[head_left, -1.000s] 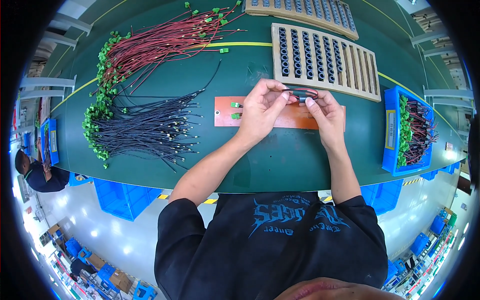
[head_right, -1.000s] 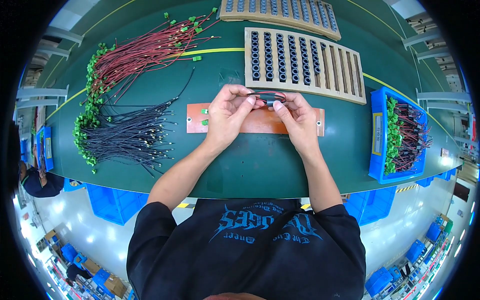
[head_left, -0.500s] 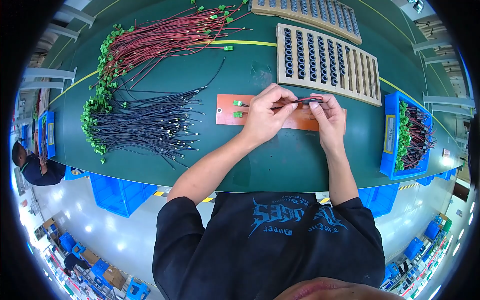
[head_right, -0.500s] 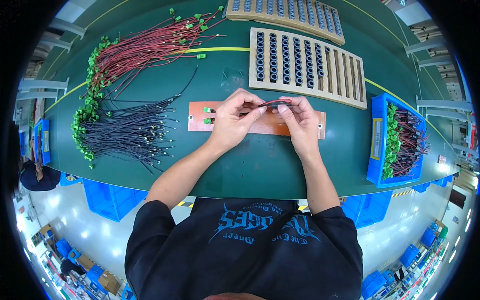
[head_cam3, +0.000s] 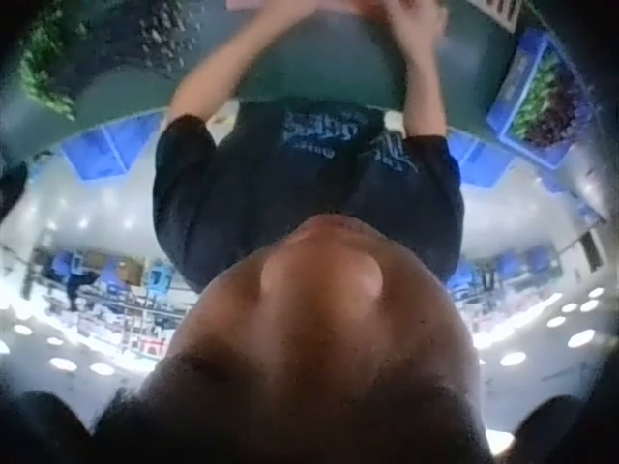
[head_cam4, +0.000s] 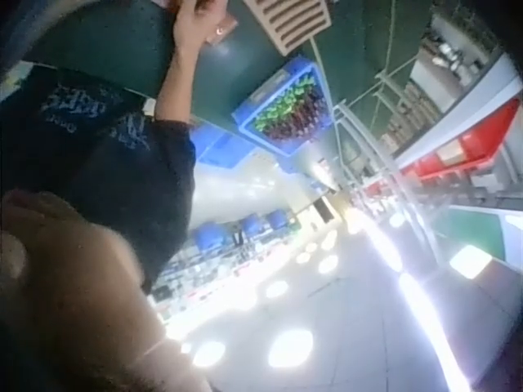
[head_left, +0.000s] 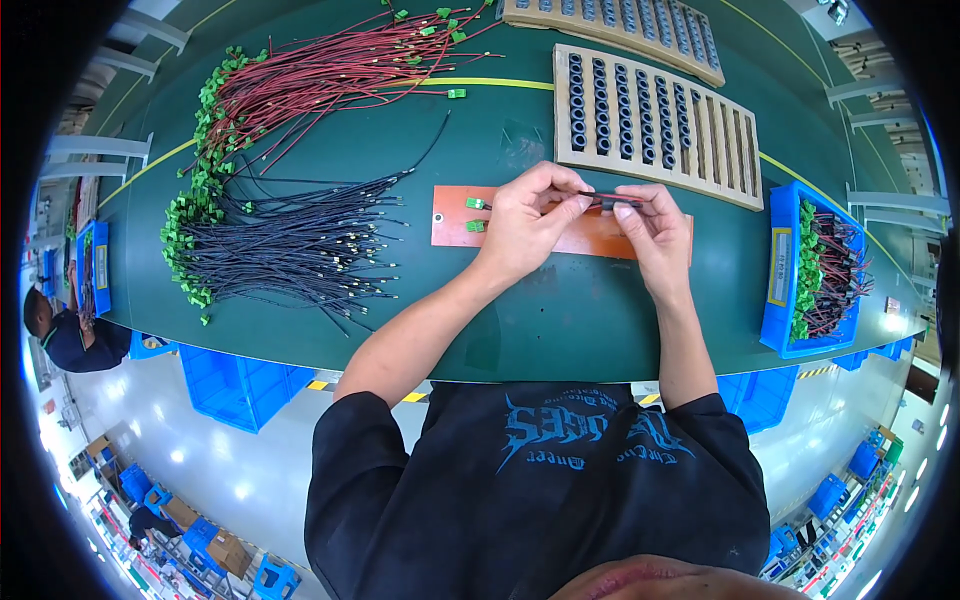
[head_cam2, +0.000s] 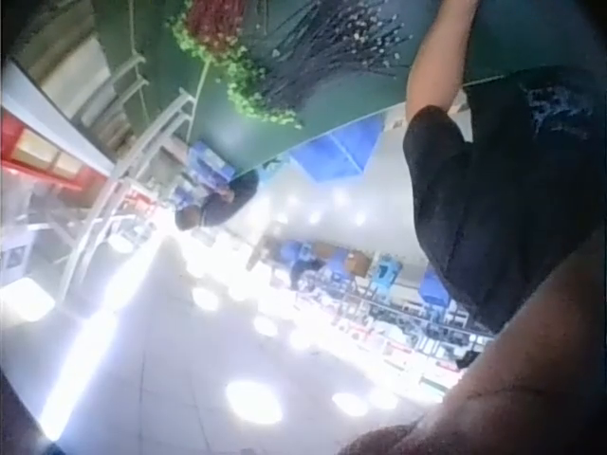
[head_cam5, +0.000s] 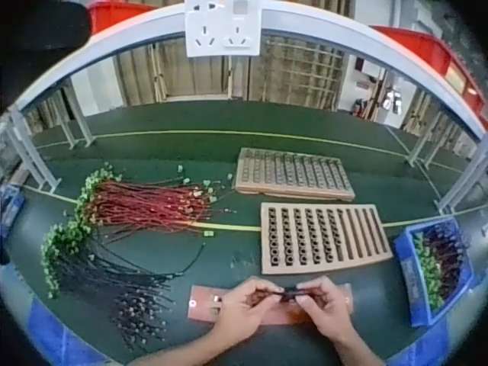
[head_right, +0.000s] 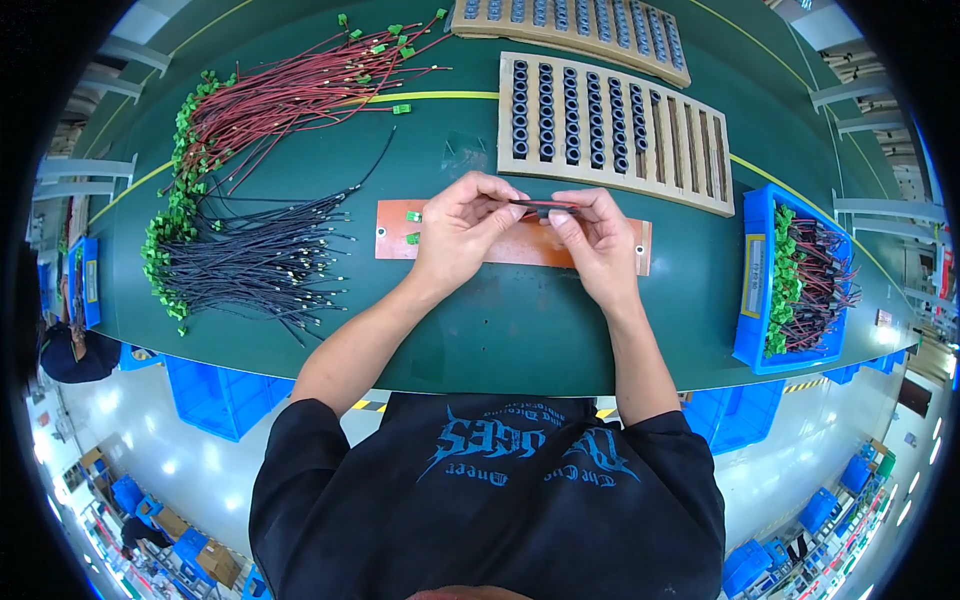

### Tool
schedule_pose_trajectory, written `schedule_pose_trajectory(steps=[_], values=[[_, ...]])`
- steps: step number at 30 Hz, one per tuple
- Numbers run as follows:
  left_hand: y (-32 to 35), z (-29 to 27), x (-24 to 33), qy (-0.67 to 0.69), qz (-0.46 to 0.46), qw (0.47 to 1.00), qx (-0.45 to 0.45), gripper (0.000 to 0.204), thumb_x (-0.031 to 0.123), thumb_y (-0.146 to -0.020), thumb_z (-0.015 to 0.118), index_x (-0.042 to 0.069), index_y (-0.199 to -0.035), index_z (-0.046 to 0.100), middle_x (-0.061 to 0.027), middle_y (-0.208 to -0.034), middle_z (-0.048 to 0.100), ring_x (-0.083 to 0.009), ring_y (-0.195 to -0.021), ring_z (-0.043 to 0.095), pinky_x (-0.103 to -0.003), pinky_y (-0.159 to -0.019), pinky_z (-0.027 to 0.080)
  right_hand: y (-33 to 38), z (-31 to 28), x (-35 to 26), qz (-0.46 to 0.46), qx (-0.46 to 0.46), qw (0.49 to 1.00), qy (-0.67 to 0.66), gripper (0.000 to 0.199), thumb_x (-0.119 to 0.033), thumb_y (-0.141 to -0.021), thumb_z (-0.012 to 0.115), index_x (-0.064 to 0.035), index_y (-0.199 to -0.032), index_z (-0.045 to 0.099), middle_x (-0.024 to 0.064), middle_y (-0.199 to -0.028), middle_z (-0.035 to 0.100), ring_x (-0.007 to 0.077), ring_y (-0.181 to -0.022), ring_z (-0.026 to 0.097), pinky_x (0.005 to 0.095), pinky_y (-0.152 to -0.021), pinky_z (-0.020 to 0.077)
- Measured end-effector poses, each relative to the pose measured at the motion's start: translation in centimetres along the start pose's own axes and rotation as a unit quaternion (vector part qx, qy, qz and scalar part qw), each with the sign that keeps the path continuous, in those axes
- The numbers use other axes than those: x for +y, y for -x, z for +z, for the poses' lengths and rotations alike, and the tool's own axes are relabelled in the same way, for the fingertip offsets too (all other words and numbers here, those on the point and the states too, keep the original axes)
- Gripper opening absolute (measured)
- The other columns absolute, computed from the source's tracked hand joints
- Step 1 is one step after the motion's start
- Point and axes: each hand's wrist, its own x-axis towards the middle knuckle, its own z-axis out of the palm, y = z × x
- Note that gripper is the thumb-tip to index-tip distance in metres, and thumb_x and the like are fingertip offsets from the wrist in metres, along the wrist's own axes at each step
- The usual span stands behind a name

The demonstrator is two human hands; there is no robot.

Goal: The person assembles electronic wire harnesses by hand, attaching plastic connectors to the wires and sliding protective rubber sleeves onto the assembled harnesses.

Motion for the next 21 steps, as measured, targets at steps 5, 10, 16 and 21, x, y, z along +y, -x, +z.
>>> schedule_pose_trajectory(steps=[5, 10, 16, 21], values=[[0.0, -0.1, 0.3, -0.033, -0.014, 0.999, -0.003, 0.013, -0.011, -0.089, 0.066, -0.003, -0.099, 0.065, -0.0108, -0.102, 0.068, -0.0156, -0.096, 0.068, -0.028, -0.088, 0.057, 0.1, 0.4, 0.7, -0.041, -0.006, 0.997, -0.06, 0.021, -0.001, -0.098, 0.063, -0.0038, -0.11, 0.047, 0.0084, -0.1, 0.066, 0.0134, -0.097, 0.067, 0.0252, -0.081, 0.0535], [0.0, -0.1, 0.4, -0.055, -0.043, 0.997, -0.017, 0.013, -0.014, -0.087, 0.065, -0.004, -0.095, 0.065, -0.0133, -0.101, 0.07, -0.0165, -0.094, 0.069, -0.03, -0.088, 0.059, 0.2, 0.0, 2.0, -0.065, 0.002, 0.997, -0.028, 0.022, -0.001, -0.097, 0.064, -0.0035, -0.105, 0.044, 0.0095, -0.098, 0.066, 0.0145, -0.097, 0.067, 0.0267, -0.082, 0.0551], [0.3, 0.5, 0.5, -0.149, 0.088, 0.985, -0.02, 0.008, -0.012, -0.083, 0.069, -0.005, -0.086, 0.065, -0.0102, -0.096, 0.068, -0.015, -0.086, 0.069, -0.029, -0.076, 0.059, -0.2, -0.1, 2.0, -0.046, 0.003, 0.998, -0.046, 0.02, -0.003, -0.098, 0.064, -0.0026, -0.101, 0.044, 0.0108, -0.098, 0.066, 0.0159, -0.097, 0.069, 0.0274, -0.083, 0.0567], [0.1, 0.5, 1.1, -0.164, 0.004, 0.986, 0.01, 0.01, -0.012, -0.082, 0.07, -0.005, -0.085, 0.064, -0.0097, -0.091, 0.064, -0.0157, -0.082, 0.067, -0.029, -0.074, 0.059, 0.1, -0.5, 1.1, -0.036, -0.011, 0.999, -0.036, 0.017, -0.002, -0.098, 0.062, -0.0015, -0.103, 0.045, 0.0132, -0.098, 0.067, 0.0176, -0.097, 0.07, 0.0277, -0.083, 0.057]])
